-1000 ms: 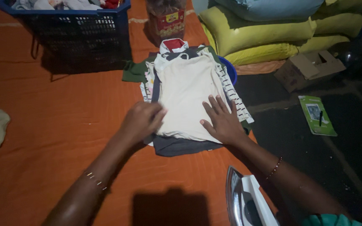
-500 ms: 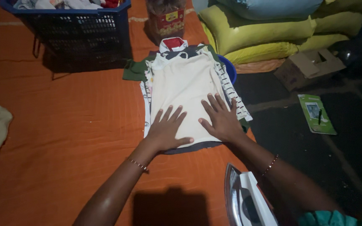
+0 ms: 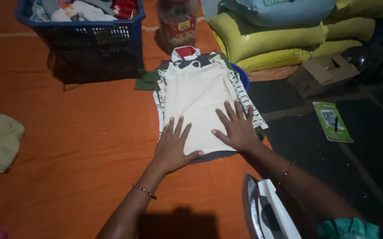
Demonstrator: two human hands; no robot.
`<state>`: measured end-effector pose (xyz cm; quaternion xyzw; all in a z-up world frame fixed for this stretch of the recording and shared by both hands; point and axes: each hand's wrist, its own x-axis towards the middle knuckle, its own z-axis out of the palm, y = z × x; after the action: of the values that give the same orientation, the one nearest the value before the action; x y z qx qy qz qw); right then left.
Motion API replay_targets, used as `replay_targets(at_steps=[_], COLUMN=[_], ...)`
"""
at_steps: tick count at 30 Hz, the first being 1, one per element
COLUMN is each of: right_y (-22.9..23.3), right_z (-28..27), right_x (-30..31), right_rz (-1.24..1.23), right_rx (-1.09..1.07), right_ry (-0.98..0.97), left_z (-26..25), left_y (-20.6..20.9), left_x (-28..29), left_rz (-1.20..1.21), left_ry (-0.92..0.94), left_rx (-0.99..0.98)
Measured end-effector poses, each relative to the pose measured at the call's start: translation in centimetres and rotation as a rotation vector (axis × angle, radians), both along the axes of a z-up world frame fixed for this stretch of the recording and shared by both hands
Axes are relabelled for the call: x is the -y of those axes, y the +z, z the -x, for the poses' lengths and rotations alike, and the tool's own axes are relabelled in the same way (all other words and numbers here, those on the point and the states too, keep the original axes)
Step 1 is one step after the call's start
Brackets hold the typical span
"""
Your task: The person irons several garments on an orange cloth-covered surface. They smooth and press a white tank top, a yellow cloth, and a patterned cloth, folding each after ironing and stacking them on a pile.
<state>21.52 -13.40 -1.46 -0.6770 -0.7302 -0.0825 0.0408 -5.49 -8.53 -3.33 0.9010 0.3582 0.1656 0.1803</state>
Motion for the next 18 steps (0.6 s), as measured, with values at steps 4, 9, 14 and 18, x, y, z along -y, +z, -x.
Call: replay_targets(at_steps=[4,9,14,18], right_y=[1.6,5.9,6.5,4.2], right_z=[0.9,6.0,16.8,24.9], right_x=[-0.6,-4.0,-5.3,-3.8], right_rz=[0.104,0.528,0.340,0.425], right_rx=[0.111,0.188,0.085,-0.051], right_ry=[0.020,-0.189,-0.012,0.026], left_z=[0.8,1.8,12.9,27.4], left_y=[0.1,0.6,0.7,-1.2], left_x=[-0.5,-1.3,-8.9,-11.2], left_rz=[0.005,0.071,-0.195,-0.358], left_ry=[0.039,0.113,0.695,1.351], left_rx=[-0.007,0.091,0.264,0.084])
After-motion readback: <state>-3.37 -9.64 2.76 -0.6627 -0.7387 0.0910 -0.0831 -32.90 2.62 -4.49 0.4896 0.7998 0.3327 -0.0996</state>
